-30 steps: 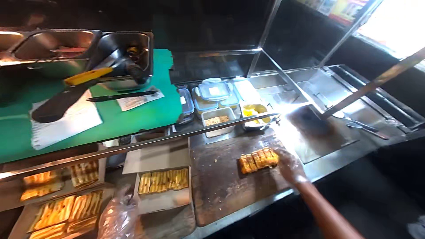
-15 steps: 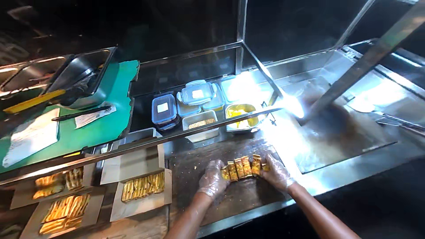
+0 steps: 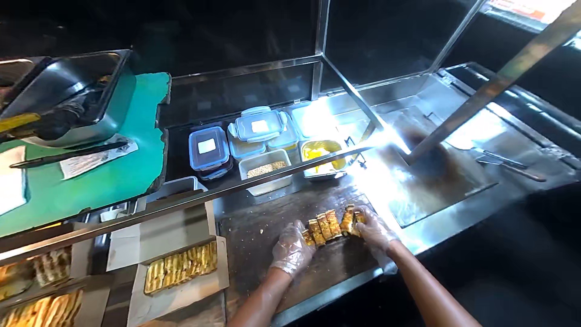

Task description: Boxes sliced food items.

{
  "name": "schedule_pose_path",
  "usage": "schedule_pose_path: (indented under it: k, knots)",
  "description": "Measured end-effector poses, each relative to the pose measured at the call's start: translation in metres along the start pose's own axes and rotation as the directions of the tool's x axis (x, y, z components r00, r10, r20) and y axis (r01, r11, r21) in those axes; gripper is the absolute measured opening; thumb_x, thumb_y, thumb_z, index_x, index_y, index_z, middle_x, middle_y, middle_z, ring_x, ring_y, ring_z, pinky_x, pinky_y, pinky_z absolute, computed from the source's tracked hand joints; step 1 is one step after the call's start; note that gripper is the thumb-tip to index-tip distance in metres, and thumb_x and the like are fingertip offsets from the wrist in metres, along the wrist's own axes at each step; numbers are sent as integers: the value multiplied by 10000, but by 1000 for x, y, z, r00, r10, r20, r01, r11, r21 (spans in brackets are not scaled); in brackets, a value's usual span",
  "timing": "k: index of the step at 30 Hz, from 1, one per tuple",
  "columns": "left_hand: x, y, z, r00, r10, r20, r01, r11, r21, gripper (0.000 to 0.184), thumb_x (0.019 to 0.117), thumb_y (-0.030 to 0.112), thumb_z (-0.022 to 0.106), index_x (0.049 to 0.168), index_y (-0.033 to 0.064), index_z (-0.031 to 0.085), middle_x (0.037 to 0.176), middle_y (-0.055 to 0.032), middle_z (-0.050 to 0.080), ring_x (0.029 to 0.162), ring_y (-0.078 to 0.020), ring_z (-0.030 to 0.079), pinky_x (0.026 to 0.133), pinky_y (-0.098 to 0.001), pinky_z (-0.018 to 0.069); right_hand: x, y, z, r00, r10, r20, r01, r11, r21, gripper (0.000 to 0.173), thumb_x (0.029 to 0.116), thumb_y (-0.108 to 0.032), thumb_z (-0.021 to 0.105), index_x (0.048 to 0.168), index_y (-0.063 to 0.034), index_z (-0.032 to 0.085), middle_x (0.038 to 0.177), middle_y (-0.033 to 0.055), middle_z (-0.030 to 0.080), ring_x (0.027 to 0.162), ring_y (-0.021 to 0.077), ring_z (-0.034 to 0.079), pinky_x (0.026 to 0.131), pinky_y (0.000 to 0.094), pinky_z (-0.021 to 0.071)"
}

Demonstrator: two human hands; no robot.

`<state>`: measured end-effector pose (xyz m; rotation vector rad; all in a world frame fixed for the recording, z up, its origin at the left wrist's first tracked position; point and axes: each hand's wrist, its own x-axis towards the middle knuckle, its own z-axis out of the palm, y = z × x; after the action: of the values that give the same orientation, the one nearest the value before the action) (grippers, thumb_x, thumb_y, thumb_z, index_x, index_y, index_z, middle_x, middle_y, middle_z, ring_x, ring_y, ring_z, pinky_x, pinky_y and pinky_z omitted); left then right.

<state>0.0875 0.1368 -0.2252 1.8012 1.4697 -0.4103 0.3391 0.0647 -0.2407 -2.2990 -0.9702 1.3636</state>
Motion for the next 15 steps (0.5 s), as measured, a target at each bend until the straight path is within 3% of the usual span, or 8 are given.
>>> schedule_pose_path:
  k: [2, 4, 6, 7, 9, 11, 13, 15]
  knots:
    - [-2, -13, 6, 1000, 15, -19, -17, 987, -162, 666, 798, 443, 794, 1330, 148, 525, 1284, -97, 639, 1180, -253, 639, 975, -487, 545, -8, 2, 5, 998, 52, -30, -55, 992, -112, 500, 980, -194, 595, 1468, -253, 500, 1156, 176, 686, 936, 314, 706, 818, 534, 580]
    - [-3, -23, 10, 986, -10, -166, -60, 910, -411, 602, 778, 356, 836, 1252, 113, 554, 1102, -104, 691, 1012, -244, 687, 897, -473, 563, -12, 5, 7, 997, 51, -61, -63, 974, -218, 549, 963, -215, 591, 1498, -270, 483, 1236, 161, 688, 1080, 326, 693, 924, 569, 550]
    - [-7, -14, 6, 948, 43, -316, -221, 802, -554, 558, 809, 293, 829, 1257, 78, 574, 1067, -105, 699, 968, -218, 692, 885, -442, 571, -11, 8, 8, 996, 24, -87, -43, 973, -225, 544, 965, -240, 588, 1500, -254, 490, 1322, 140, 661, 1217, 311, 642, 1032, 570, 498]
    - [-7, -3, 4, 936, 137, -325, -313, 750, -583, 534, 833, 271, 806, 1276, 73, 582, 1093, -100, 703, 986, -200, 697, 902, -425, 581, -10, 13, 9, 995, 5, -102, -25, 980, -197, 517, 972, -259, 585, 1483, -243, 512, 1341, 127, 653, 1242, 293, 630, 1056, 557, 487]
    - [4, 27, 5, 902, 391, -181, -422, 716, -555, 511, 855, 270, 773, 1313, 115, 605, 1177, -68, 702, 1057, -164, 690, 962, -401, 574, -6, 21, 10, 992, -46, -118, 34, 994, -99, 445, 1009, -295, 562, 1448, -222, 562, 1345, 102, 655, 1245, 247, 627, 1076, 512, 487]
    - [29, 62, 8, 819, 569, 74, -513, 783, -351, 527, 887, 293, 719, 1391, 199, 598, 1317, -48, 664, 1208, -175, 633, 1068, -435, 505, 0, 26, 12, 986, -79, -150, 90, 994, 68, 372, 1031, -317, 563, 1373, -186, 632, 1264, 84, 692, 1170, 198, 658, 1042, 454, 518]
    - [52, 88, 18, 774, 578, 257, -566, 814, -127, 480, 900, 297, 690, 1367, 224, 611, 1345, -77, 647, 1254, -255, 606, 1067, -538, 478, 5, 26, 12, 984, -54, -172, 86, 980, 182, 344, 1019, -352, 600, 1295, -163, 680, 1182, 60, 720, 1108, 160, 678, 1011, 410, 541]
    - [60, 100, 26, 794, 538, 284, -550, 834, -43, 477, 886, 316, 685, 1348, 213, 622, 1325, -91, 654, 1235, -277, 616, 1041, -559, 490, 7, 28, 13, 973, 14, -230, 82, 911, 403, 257, 971, -224, 692, 1188, -92, 727, 1095, 84, 733, 1013, 156, 701, 931, 369, 579]
